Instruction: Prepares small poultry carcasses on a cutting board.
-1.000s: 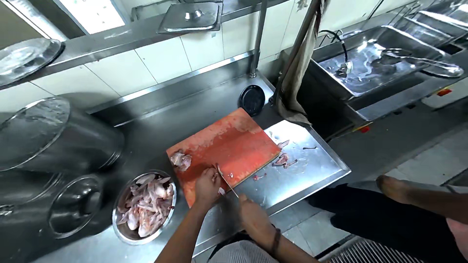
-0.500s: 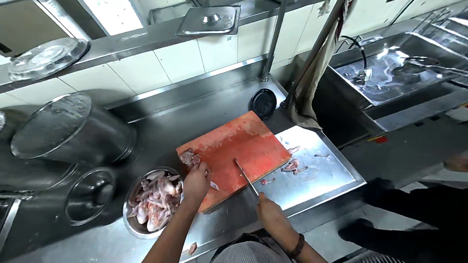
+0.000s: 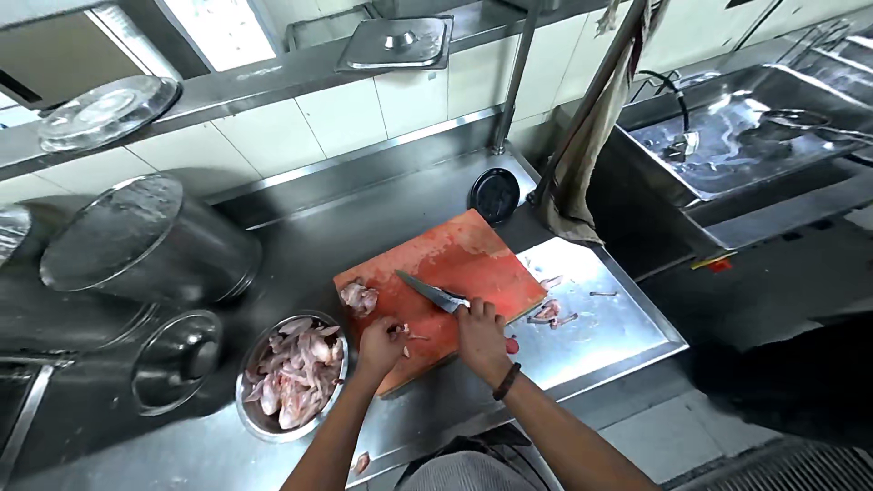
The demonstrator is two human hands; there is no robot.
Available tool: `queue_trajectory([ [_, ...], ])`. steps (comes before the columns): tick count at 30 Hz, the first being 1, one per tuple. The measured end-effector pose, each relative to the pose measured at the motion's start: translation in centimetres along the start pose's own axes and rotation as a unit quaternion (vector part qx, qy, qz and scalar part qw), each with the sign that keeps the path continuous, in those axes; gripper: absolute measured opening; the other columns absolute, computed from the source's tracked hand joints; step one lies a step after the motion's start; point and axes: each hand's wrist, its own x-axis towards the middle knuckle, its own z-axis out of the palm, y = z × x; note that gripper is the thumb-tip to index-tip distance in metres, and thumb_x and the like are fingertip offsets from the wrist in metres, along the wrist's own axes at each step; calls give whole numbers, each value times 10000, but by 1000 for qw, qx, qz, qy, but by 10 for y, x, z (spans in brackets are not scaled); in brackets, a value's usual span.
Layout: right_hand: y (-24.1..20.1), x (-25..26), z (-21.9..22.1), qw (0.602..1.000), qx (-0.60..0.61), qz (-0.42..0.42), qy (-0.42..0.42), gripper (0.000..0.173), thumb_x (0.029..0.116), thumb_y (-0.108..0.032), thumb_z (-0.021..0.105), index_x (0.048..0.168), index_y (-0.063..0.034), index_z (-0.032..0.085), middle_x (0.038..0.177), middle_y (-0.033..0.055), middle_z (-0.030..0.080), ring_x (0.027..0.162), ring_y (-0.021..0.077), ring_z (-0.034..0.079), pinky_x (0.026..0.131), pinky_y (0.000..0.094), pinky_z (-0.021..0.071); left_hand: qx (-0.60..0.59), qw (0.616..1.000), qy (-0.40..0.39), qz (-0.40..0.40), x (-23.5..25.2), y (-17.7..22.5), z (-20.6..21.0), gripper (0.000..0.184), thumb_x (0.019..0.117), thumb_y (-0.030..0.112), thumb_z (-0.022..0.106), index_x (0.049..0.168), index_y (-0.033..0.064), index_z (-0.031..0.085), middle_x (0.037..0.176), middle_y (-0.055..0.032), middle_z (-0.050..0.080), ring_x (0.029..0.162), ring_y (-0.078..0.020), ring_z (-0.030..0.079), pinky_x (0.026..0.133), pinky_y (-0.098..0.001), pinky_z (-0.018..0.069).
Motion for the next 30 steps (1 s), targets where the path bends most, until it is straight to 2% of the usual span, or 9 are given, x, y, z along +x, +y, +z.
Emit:
queue_trajectory([
  [2,-15,-2,1,996,30,-78,20,283,979,-169,596,1232,-102,703,1337,191,609,1290,423,533,978,610,487,-41,999,11,-8,1,-4,2,220,913,233,705,1072,85,736,986,-74,729,913,-196,700,881,-443,576],
  [4,-30,-1,12,986,52,-148,-47,301,1035,-239,536,1276,-138,685,1333,164,622,1283,382,562,1025,550,510,-96,995,10,-17,2,-10,4,198,899,215,711,1046,85,733,951,-66,723,878,-185,696,845,-433,582],
  [9,-36,11,52,982,55,-172,-64,280,1035,-170,503,1237,-130,692,1306,154,634,1239,373,590,995,533,534,-261,965,-11,-31,9,-30,0,209,894,141,739,1075,41,707,982,-99,694,895,-203,667,832,-421,568],
  [12,-32,10,49,983,32,-171,-61,270,1017,-95,497,1208,-95,688,1269,148,656,1250,352,592,1014,506,525,-169,985,-37,-1,7,-31,-7,241,922,168,698,1146,79,705,1029,-80,710,933,-189,681,876,-427,570],
  [16,-20,7,34,982,-31,-175,-59,301,979,-20,512,1219,-102,674,1285,137,641,1272,349,565,1020,529,499,59,993,-94,27,-1,-15,-7,335,988,310,608,1301,238,702,1311,-44,671,1223,-201,636,1075,-473,510],
  [20,-6,10,32,981,-46,-186,-7,251,974,-62,555,1124,-153,734,1227,121,664,1225,349,582,982,568,492,154,985,-29,71,-5,-4,6,290,963,411,638,1184,268,758,1338,-14,653,1308,-230,561,1111,-483,459],
  [22,-1,11,30,986,-42,-158,41,190,979,-171,603,1100,-184,749,1219,103,661,1216,339,580,950,562,503,155,983,-12,93,-3,-5,11,277,936,406,660,1140,253,769,1379,-13,620,1343,-234,524,1132,-473,439],
  [26,15,6,21,997,-19,-52,53,367,964,-301,658,1324,-233,666,1333,137,612,1242,380,568,928,595,498,131,987,-42,89,-2,-7,12,288,951,354,642,1169,198,747,1361,-13,644,1332,-217,550,1115,-440,470],
  [30,27,11,20,998,-46,-36,0,407,999,-171,581,1403,-213,606,1322,204,583,1153,415,605,903,552,539,111,990,-27,87,-3,-10,11,288,958,355,631,1156,180,749,1271,-10,690,1276,-191,594,1103,-413,480],
])
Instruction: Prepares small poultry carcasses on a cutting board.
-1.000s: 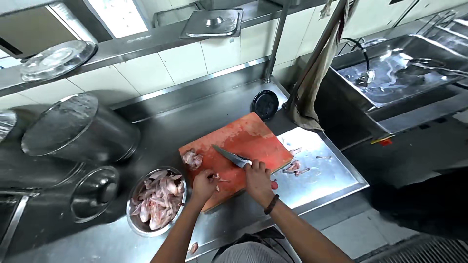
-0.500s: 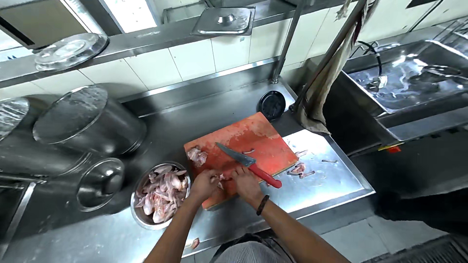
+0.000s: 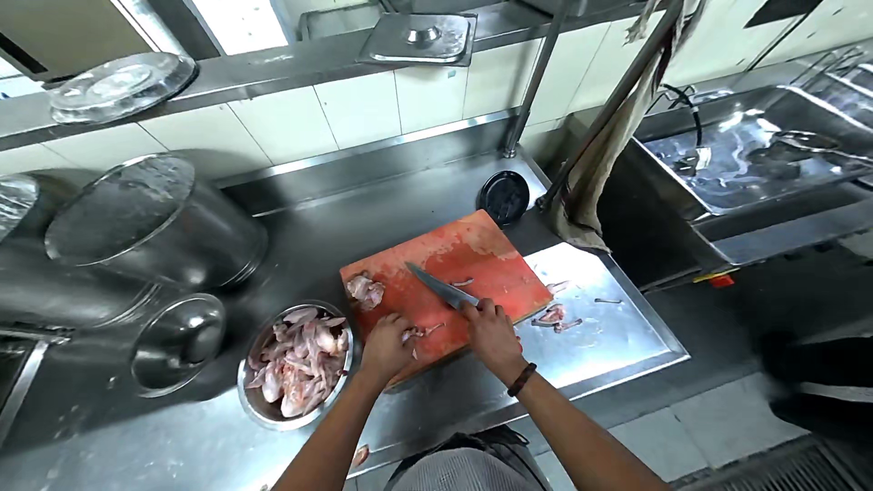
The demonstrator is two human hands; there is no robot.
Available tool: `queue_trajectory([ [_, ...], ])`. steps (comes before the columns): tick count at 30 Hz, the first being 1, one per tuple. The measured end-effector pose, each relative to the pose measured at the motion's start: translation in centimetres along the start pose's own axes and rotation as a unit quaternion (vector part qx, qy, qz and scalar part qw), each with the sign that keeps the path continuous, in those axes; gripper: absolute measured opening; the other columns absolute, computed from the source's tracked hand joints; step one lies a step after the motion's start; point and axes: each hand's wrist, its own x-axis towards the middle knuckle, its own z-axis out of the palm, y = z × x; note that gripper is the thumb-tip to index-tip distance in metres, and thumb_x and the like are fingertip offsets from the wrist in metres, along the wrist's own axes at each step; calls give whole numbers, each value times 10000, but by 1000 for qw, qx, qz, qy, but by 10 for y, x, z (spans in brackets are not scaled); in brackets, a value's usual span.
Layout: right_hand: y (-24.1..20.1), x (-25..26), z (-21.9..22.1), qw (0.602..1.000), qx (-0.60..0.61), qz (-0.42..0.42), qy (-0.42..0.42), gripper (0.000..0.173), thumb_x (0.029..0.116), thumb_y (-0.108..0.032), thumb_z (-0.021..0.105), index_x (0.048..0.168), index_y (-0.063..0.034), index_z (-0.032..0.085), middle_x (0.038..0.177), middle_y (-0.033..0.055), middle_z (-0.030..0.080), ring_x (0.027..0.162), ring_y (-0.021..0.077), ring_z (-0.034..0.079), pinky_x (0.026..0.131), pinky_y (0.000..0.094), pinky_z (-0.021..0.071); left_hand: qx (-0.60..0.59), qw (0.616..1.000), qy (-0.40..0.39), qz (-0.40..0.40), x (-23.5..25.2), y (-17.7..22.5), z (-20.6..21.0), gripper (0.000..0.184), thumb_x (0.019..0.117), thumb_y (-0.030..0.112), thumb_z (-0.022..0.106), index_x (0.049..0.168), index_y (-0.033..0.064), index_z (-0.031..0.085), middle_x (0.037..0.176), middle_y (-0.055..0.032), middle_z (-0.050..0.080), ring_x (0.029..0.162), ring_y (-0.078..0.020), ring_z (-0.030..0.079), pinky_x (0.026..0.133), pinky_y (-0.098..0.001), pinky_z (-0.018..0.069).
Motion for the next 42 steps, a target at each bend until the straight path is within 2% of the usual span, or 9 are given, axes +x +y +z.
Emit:
queue_trajectory([
  [2,-3,1,-7,1000,2,6,-20,418,984,-137,569,1400,-152,595,1269,236,587,1113,415,625,898,530,556,-18,1000,6,-12,-1,-1,0,289,950,346,645,1157,172,751,1252,-17,697,1242,-186,616,1085,-412,496],
  [5,-14,-14,-32,991,89,49,-83,417,1014,-251,547,1382,-56,578,1255,220,609,1108,370,655,935,501,559,-41,999,20,-25,-4,-2,1,288,949,340,652,1142,153,755,1217,-41,706,1180,-188,649,1054,-420,519],
  [9,-29,-62,-36,964,193,51,-174,386,1038,-316,483,1315,-51,529,1076,168,683,981,325,704,851,505,573,-53,997,33,-43,-10,0,3,284,949,329,652,1126,134,756,1208,-53,706,1139,-195,668,1027,-427,536],
  [13,-41,-99,-29,942,224,36,-246,373,1051,-299,478,1337,-59,486,1046,170,680,965,329,706,843,511,574,-56,996,43,-59,-14,1,7,289,946,343,657,1112,127,753,1204,-59,702,1118,-201,674,1006,-436,547],
  [21,-41,-118,-7,939,232,28,-253,335,1042,-282,474,1307,-77,485,974,157,685,903,333,715,788,520,583,-60,993,64,-74,-15,2,13,298,944,358,662,1135,149,755,1174,-56,710,1076,-204,688,973,-450,565],
  [30,-71,-100,-2,961,103,60,-249,352,1073,-221,385,1398,-97,438,1060,175,691,968,369,725,797,536,598,-53,991,94,-76,-17,0,19,247,962,313,635,1091,138,752,1137,-52,716,1058,-204,691,954,-443,566],
  [34,-39,-136,3,960,53,79,-265,437,1062,-186,409,1495,-133,417,1157,222,678,997,418,710,799,579,590,-63,988,109,-86,-16,-3,20,268,974,320,628,1126,141,756,1161,-55,721,1095,-204,690,979,-446,563],
  [37,-19,-158,5,947,35,111,-299,406,1069,-227,401,1464,-139,426,1184,218,675,996,416,717,800,579,589,-101,984,112,-93,-18,-7,19,276,972,329,648,1123,128,763,1160,-66,718,1089,-206,688,982,-436,562],
  [42,-11,-137,1,960,93,52,-260,370,1076,-315,381,1361,-105,488,994,183,707,927,383,726,781,563,583,-245,958,61,-134,-18,-25,4,285,989,334,644,1087,89,751,1087,-85,721,1015,-199,685,954,-454,550],
])
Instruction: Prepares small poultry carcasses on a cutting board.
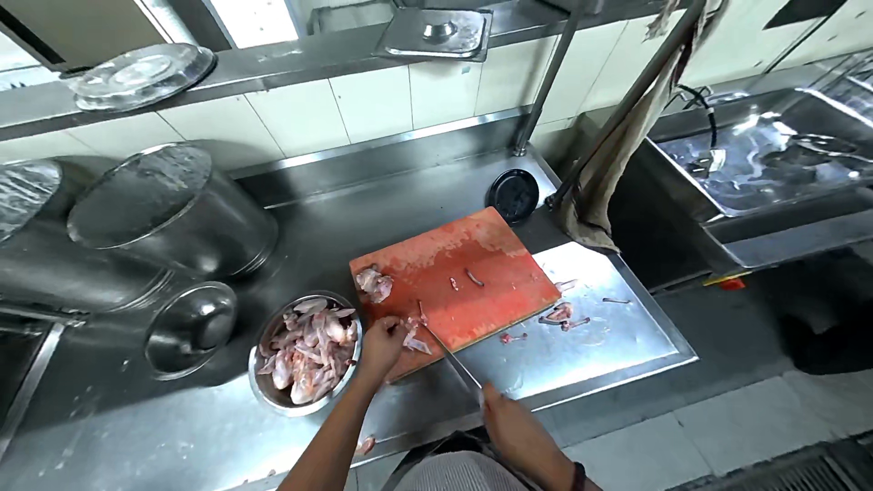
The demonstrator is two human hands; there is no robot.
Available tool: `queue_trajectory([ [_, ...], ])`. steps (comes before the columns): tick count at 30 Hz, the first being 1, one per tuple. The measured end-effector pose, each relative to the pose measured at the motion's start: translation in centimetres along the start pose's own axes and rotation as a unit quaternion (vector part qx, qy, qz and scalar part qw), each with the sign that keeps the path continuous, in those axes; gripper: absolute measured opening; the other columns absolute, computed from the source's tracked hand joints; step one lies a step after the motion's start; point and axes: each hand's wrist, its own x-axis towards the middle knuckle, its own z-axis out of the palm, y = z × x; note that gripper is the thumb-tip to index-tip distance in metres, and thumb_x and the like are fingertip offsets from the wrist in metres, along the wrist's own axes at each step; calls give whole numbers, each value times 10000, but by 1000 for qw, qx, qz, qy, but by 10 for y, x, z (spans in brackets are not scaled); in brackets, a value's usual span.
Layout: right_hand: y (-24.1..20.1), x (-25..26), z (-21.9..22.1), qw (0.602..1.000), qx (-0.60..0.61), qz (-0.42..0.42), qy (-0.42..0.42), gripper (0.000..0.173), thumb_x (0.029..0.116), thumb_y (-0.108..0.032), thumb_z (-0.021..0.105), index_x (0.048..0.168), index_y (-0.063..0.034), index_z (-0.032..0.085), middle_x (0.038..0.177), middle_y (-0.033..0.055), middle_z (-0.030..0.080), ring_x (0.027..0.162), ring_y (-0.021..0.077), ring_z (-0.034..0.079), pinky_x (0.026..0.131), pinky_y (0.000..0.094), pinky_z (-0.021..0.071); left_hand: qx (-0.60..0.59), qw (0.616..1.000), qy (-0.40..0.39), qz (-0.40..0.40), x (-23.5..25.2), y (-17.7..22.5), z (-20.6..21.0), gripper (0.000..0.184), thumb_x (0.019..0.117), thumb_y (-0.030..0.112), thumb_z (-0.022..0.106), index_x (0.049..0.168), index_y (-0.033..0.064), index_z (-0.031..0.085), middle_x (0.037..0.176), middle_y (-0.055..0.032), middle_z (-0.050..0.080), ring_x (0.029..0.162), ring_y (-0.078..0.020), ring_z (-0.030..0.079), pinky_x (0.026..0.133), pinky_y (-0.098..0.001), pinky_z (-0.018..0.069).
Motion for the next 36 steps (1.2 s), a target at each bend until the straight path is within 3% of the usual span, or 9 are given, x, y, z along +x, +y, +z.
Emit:
queue_trajectory([
  [4,-1,17,-14,997,50,15,54,370,1065,-306,419,1361,-94,489,982,168,706,913,359,727,788,534,585,-183,981,58,-15,-7,10,-3,196,1000,202,647,1057,29,717,992,-112,710,908,-197,694,830,-416,588],
  [9,-1,20,-29,992,83,52,81,369,1049,-282,448,1358,-84,489,999,171,708,933,367,722,804,549,578,-428,902,56,-1,-24,33,8,194,993,93,666,1123,-42,614,1006,-189,687,843,-275,713,734,-426,636],
  [12,-7,13,-28,994,77,37,75,350,1057,-289,442,1343,-95,491,997,163,705,922,357,725,788,540,584,-258,961,102,-9,-29,5,14,239,924,194,747,1037,-2,672,940,-113,691,843,-201,691,761,-392,608],
  [15,-21,2,-26,996,74,13,44,356,1060,-290,454,1355,-94,491,1018,170,699,941,362,719,803,540,581,-25,992,120,-44,-43,-19,11,258,929,283,672,1028,46,688,930,-89,699,852,-212,686,807,-449,580],
  [20,-35,-2,-19,998,65,-2,9,369,1046,-293,466,1366,-109,479,1043,162,701,946,353,722,802,533,585,251,961,116,30,-63,4,11,547,853,380,672,1337,128,631,1411,-134,589,1243,-297,616,992,-466,550],
  [23,-42,-5,-20,999,40,-3,21,355,1053,-285,446,1363,-116,486,1083,157,695,938,343,726,785,522,595,278,947,72,142,-39,2,12,449,933,359,611,1346,191,661,1445,-62,597,1353,-269,543,1109,-459,467],
  [26,-51,-8,-21,1000,6,-3,10,356,1068,-280,421,1377,-115,480,1121,169,679,952,357,722,788,522,599,258,955,-13,147,-22,-1,8,310,987,279,545,1221,169,715,1308,-19,672,1259,-192,606,1086,-397,493],
  [29,-54,-10,-17,1000,-24,-13,-8,372,1062,-273,428,1393,-110,469,1152,187,672,967,380,718,790,546,595,244,957,-10,157,-18,-5,6,253,985,274,577,1127,142,739,1190,-21,709,1168,-175,650,1054,-380,516],
  [36,-49,-8,-8,998,-49,-24,-8,365,1063,-258,410,1397,-121,467,1114,183,681,949,385,719,774,556,595,220,959,14,180,-18,-16,11,257,967,292,605,1106,143,762,1174,-22,727,1167,-168,659,1053,-370,521],
])
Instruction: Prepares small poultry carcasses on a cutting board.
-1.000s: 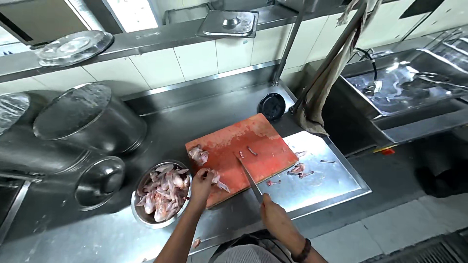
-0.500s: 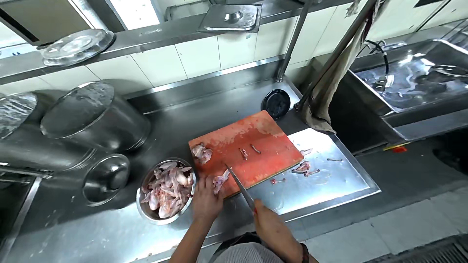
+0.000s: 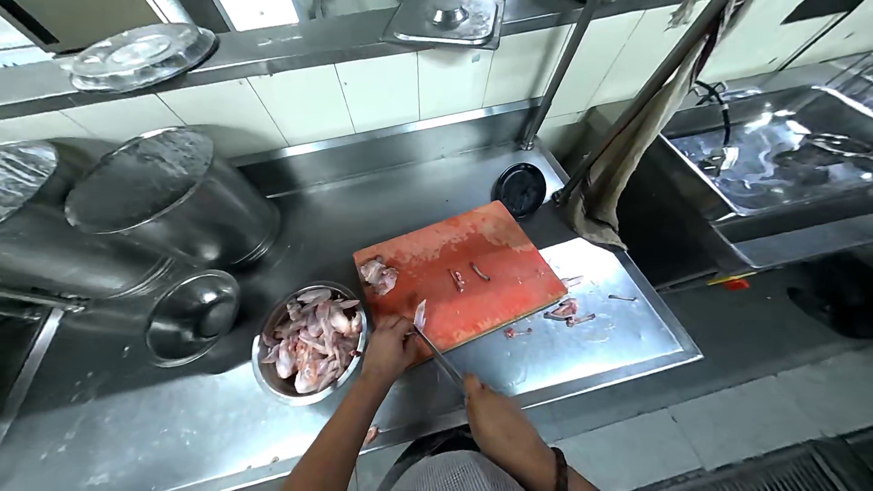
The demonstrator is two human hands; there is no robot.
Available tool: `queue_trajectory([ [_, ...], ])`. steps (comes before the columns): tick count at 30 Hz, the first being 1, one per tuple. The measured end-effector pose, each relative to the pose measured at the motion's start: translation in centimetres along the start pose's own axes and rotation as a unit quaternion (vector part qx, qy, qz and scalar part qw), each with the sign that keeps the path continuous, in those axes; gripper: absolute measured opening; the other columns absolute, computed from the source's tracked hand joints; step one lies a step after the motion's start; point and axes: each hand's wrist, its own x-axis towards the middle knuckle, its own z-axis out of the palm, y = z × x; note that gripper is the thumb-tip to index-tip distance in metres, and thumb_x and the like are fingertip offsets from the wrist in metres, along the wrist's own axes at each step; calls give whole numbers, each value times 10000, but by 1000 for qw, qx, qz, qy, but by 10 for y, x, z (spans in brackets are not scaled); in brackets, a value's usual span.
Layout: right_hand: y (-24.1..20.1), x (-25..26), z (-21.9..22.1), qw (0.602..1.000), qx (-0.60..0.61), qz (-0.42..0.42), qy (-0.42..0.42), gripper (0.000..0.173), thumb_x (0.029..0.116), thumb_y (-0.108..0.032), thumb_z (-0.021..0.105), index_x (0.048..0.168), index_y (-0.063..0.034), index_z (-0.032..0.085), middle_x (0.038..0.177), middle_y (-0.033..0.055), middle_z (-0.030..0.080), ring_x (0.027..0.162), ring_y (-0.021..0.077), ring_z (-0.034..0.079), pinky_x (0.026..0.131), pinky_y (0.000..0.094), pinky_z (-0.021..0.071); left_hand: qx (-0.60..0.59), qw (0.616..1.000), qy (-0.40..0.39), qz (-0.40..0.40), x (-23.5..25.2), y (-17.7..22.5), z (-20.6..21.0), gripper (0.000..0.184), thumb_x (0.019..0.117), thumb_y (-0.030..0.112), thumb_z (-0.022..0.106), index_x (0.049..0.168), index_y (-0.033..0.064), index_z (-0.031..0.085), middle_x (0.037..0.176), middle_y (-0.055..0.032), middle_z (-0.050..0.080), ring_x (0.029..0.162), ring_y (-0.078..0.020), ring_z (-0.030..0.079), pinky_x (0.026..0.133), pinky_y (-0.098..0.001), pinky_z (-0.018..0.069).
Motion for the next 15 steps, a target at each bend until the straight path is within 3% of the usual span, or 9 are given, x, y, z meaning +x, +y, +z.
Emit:
queue_trajectory([
  [3,-11,23,2,999,-1,-14,30,377,1058,-200,412,1422,-113,461,1104,195,676,965,389,713,781,550,598,2,1000,-25,-9,1,1,0,269,982,289,589,1130,146,760,1237,-19,713,1230,-165,632,1094,-368,492],
  [6,-34,51,-9,998,-13,-24,50,409,1066,-196,396,1461,-109,460,1163,195,678,1014,380,712,822,551,596,-6,1000,2,-10,1,2,4,228,959,236,600,1062,140,779,1225,-14,722,1221,-159,637,1086,-361,498],
  [8,-43,59,-14,998,-22,-23,50,404,1065,-191,385,1453,-112,461,1170,186,685,1031,372,714,834,548,594,-11,1000,9,-19,-1,3,3,235,945,226,606,1083,145,780,1242,-16,716,1223,-164,637,1087,-368,498],
  [15,16,8,26,998,-7,61,-8,392,1079,-259,377,1439,-128,458,1112,197,701,993,396,720,807,570,588,-14,999,12,-27,-1,1,6,285,1019,316,546,1097,168,778,1187,2,729,1180,-146,653,1072,-353,504],
])
